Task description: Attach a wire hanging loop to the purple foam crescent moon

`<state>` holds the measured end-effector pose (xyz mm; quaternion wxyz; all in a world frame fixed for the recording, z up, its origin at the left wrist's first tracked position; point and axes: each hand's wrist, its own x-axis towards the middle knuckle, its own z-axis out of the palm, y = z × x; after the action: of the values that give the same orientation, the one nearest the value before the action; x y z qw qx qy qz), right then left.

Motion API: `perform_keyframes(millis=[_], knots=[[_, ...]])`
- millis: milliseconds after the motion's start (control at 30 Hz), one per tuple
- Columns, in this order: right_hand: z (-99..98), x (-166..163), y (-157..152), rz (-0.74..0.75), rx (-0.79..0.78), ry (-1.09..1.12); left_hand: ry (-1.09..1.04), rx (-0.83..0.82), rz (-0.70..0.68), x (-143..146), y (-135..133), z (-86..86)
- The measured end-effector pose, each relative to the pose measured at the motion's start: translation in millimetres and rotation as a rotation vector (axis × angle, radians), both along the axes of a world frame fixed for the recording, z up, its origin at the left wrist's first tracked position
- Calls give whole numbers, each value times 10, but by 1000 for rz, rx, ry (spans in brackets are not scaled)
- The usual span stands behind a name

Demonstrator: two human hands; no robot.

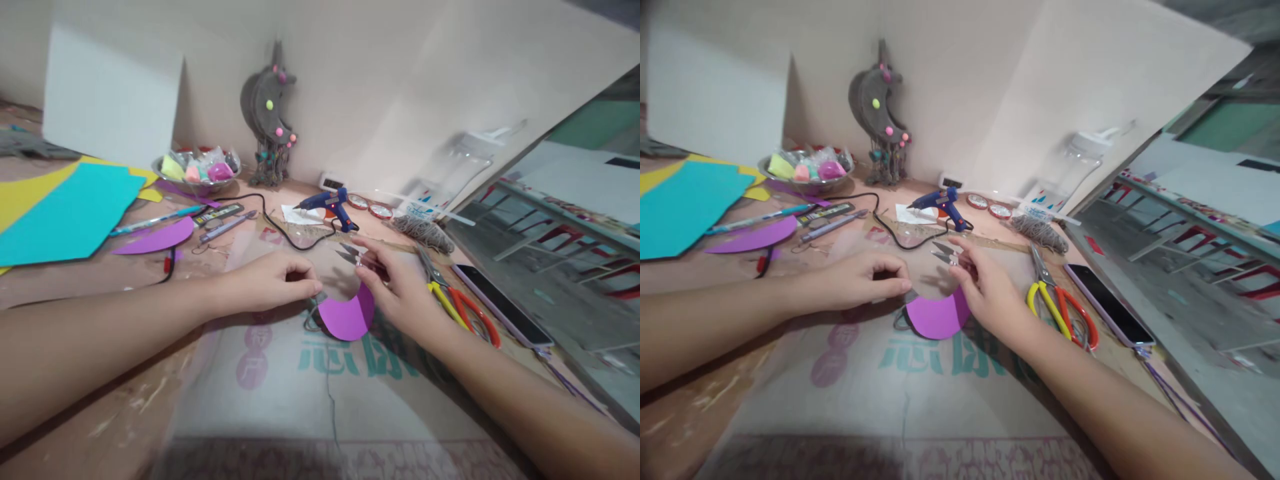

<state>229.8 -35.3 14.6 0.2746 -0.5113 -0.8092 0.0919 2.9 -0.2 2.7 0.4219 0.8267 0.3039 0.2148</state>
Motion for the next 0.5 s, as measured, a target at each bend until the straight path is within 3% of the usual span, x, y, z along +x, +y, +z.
perform_keyframes(millis=[100,233,367,500], knots=[[123,76,16,82,-113,-9,-23,9,-21,5,0,-28],[363,76,7,126,-97,-157,-41,25,-34,10,4,-52],[563,-115,104,217,-37,-250,-58,36,-30,14,-4,-59],[552,-415,379,266,18,-188,-61,46,-25,11,-21,-53]])
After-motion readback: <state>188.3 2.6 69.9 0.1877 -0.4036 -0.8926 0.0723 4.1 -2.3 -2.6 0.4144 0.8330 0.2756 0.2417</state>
